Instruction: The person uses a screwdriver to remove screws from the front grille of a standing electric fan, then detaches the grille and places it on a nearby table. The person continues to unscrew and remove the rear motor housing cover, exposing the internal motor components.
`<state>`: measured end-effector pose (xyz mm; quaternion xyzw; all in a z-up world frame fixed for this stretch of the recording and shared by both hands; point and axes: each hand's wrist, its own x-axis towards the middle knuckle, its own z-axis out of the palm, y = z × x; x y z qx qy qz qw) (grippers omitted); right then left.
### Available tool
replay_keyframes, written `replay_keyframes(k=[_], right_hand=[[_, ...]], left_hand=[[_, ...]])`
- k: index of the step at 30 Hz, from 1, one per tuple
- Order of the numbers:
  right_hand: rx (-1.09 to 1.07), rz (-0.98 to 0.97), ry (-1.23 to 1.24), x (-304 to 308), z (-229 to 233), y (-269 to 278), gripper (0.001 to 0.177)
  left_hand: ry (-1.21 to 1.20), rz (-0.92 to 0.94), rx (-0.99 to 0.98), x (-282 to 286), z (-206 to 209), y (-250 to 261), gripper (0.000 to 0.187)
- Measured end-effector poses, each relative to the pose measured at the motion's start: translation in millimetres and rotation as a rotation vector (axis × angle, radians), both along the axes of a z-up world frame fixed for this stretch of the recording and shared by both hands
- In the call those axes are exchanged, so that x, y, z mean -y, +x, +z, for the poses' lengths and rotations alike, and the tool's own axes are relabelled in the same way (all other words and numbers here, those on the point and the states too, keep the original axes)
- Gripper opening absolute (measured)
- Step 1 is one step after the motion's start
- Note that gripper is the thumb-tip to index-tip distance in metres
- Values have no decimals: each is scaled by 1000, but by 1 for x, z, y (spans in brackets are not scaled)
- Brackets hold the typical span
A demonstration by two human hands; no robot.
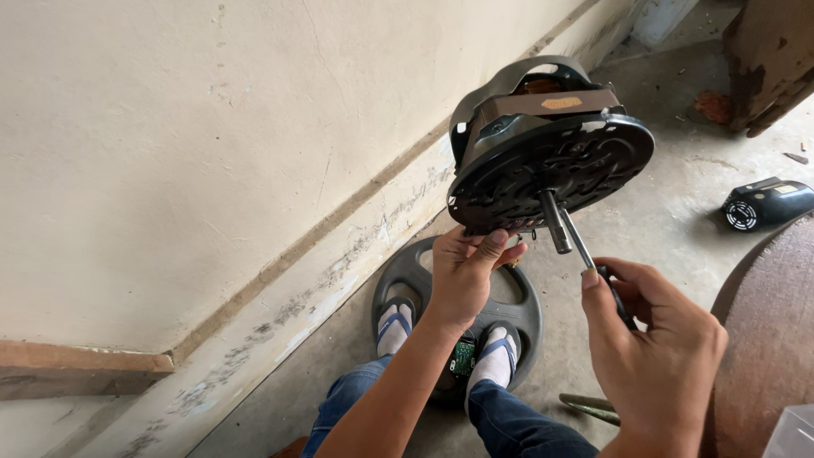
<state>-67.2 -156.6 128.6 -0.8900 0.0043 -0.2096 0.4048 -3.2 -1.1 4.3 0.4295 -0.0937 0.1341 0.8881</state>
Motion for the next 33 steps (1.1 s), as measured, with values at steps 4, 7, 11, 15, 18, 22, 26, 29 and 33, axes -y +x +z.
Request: replay_keyframes(k=[4, 7, 11, 15, 18, 22, 26, 29, 33], right_hand=[[-5, -14, 19, -4, 2, -1, 17], [-27, -19, 19, -5, 2, -1, 18], [-72, -24, 36, -4, 2, -2, 19], [-113, -34, 7, -2, 3, -2, 19], [-75, -22, -84, -1, 1, -2, 18], [-90, -33, -52, -3, -3, -5, 19], [-246, -143, 149, -3, -12, 3, 20], [-171, -123, 123, -1, -22, 10, 21], [105, 4, -99, 2, -31, 5, 19]], left_hand=[[20, 4, -3, -2, 5, 0, 18], [22, -3, 7, -2, 5, 0, 18], [23, 0, -4, -2, 3, 0, 18], [27, -2, 38, -1, 1, 1, 18], [-5, -12, 30, 0, -5, 3, 20], [-53, -19, 35, 3, -10, 4, 18], [-81, -45, 75, 5, -14, 8, 13], [-45, -38, 43, 5, -17, 9, 16], [-44, -26, 46, 6, -17, 10, 16]])
